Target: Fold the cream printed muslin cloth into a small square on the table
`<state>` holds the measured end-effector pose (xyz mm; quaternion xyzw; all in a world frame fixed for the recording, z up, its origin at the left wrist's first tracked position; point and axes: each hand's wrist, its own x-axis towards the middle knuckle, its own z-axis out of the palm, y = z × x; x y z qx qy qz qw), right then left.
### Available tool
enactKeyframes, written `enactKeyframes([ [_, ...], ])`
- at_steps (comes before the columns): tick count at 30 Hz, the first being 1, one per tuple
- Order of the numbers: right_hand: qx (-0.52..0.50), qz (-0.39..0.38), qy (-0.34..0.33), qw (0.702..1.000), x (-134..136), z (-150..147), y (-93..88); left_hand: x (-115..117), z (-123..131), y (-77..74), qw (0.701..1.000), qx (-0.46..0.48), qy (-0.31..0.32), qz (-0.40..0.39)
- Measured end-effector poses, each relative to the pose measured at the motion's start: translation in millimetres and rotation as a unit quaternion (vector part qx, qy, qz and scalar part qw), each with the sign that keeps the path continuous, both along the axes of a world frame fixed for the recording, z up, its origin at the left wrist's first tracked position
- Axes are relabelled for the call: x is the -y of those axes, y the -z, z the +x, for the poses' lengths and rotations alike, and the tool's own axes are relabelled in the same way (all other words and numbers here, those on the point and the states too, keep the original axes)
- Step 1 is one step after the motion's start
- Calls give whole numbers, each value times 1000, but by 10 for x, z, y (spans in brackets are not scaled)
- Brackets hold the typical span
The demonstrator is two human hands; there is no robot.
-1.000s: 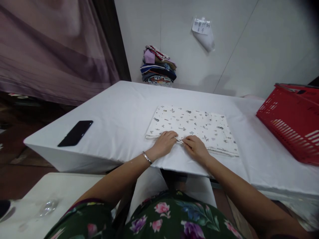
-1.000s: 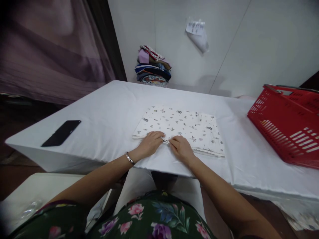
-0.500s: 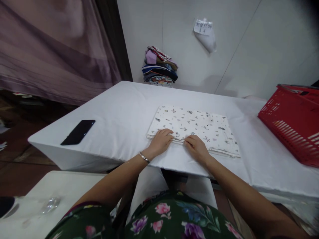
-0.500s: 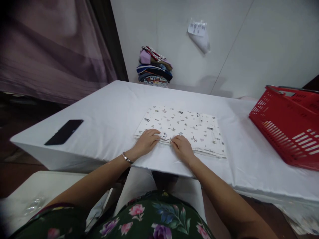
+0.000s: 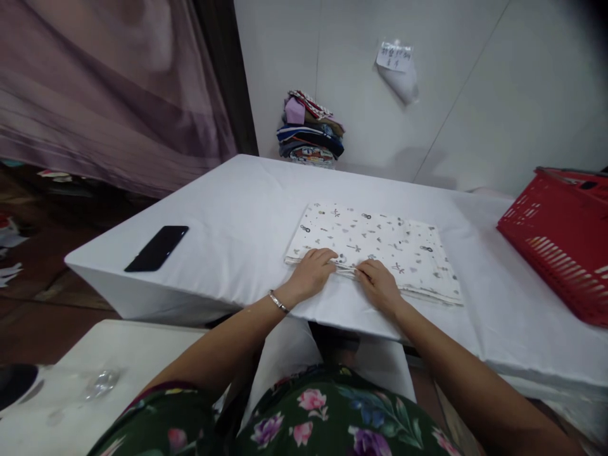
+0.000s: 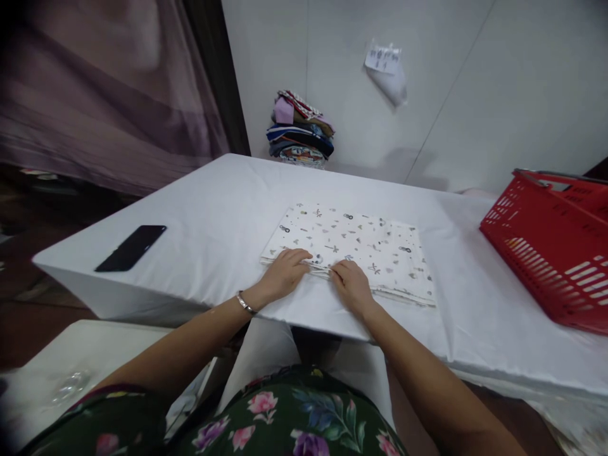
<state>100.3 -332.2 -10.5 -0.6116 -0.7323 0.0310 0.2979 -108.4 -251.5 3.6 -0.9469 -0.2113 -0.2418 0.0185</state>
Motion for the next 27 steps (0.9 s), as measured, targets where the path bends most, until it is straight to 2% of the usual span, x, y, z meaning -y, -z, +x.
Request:
enactKeyframes([
  [9, -19, -12, 24, 999, -48, 30, 50, 10, 7, 1, 1000, -9, 8, 10],
  [22, -14, -9, 30, 999, -37, 13, 43, -22, -4, 40, 997, -6, -80, 18],
  [27, -22, -8, 24, 999, -39, 6, 30, -25, -56, 38, 998, 4, -60, 34],
])
